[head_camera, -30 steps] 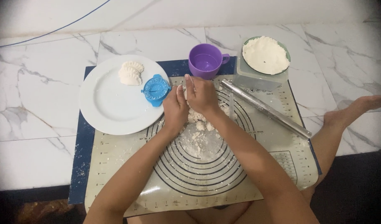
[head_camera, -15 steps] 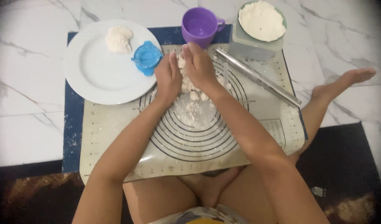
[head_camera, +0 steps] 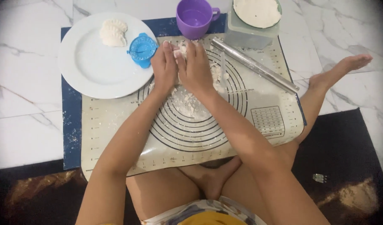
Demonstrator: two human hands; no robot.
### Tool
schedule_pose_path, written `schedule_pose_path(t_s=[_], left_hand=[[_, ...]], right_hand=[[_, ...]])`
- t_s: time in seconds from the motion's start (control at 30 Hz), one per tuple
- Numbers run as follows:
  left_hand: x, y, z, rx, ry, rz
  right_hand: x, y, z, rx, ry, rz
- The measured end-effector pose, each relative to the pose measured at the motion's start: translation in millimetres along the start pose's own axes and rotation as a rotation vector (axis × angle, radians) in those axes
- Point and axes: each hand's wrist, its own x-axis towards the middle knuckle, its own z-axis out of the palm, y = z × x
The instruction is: Kneading and mixing flour and water on a silicone mat to prepare dough for dumplings.
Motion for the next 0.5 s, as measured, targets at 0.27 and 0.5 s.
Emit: schedule_pose_path(t_s=[0.27,0.5], left_hand=[[5.0,0.4,4.5,0.164,0.065,0.041],[6.3,10.9,4.0,0.169,0.097,-0.002]], right_hand=[[29.9,3.4,-1.5,0.069,0.027,-0.012],[47.4,17.2,6.1,0.02,-0.075,0.018]])
